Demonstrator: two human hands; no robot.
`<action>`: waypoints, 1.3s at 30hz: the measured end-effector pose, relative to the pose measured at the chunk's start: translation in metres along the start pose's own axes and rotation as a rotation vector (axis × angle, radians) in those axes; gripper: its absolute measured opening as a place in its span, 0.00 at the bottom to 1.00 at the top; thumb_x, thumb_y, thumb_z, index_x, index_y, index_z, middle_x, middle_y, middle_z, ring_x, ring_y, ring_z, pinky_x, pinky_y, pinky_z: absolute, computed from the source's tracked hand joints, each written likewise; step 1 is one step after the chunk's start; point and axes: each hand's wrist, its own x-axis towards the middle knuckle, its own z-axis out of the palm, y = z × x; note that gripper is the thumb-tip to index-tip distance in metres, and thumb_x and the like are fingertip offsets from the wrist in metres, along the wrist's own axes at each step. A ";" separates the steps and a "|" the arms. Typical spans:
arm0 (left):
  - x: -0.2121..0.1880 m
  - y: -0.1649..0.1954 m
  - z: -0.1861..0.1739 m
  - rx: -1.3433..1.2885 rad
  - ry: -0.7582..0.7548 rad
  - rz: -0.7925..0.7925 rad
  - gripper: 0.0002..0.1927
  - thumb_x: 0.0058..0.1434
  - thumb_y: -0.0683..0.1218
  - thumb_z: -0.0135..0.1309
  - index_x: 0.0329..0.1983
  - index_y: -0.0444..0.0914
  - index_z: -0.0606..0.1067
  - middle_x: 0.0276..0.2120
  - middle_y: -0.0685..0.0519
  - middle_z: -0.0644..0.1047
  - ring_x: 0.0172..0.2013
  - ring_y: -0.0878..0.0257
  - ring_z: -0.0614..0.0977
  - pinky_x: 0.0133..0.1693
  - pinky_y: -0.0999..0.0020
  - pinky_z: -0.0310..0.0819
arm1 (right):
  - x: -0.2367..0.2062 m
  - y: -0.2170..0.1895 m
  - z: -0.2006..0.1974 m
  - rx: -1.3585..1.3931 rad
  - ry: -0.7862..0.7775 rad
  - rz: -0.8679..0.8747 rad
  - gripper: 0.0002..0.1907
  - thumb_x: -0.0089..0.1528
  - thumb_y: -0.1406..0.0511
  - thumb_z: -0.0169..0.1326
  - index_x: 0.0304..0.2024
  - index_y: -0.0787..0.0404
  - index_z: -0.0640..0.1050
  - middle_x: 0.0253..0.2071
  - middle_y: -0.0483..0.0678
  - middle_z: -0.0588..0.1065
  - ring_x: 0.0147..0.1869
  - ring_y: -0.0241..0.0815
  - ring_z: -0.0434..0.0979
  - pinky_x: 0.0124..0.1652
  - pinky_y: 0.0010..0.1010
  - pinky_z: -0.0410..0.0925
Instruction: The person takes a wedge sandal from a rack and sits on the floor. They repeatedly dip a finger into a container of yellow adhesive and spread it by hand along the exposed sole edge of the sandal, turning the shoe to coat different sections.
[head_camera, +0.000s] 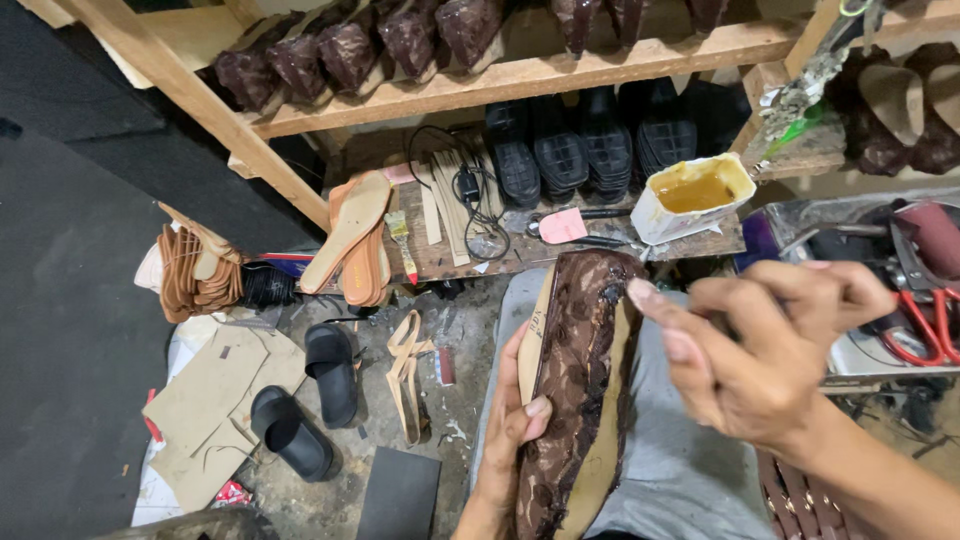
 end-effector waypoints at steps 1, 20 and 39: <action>0.000 0.001 0.000 0.025 0.001 0.010 0.56 0.50 0.60 0.56 0.80 0.38 0.50 0.66 0.44 0.67 0.54 0.57 0.69 0.50 0.70 0.61 | 0.002 -0.001 0.000 0.019 0.051 0.002 0.14 0.67 0.59 0.52 0.47 0.51 0.87 0.33 0.41 0.74 0.50 0.46 0.62 0.58 0.49 0.46; -0.003 0.016 0.016 0.027 -0.037 0.103 0.57 0.45 0.57 0.56 0.77 0.35 0.50 0.69 0.42 0.65 0.69 0.53 0.68 0.68 0.61 0.57 | 0.006 -0.014 -0.013 0.026 -0.114 0.065 0.16 0.62 0.61 0.54 0.49 0.52 0.87 0.35 0.43 0.74 0.49 0.48 0.64 0.56 0.49 0.49; -0.004 0.017 0.016 -0.021 -0.018 0.110 0.56 0.45 0.52 0.57 0.77 0.36 0.49 0.67 0.40 0.67 0.66 0.52 0.72 0.67 0.60 0.61 | -0.002 -0.006 -0.009 0.021 0.029 -0.063 0.16 0.64 0.55 0.52 0.47 0.49 0.87 0.35 0.41 0.71 0.49 0.46 0.61 0.58 0.49 0.46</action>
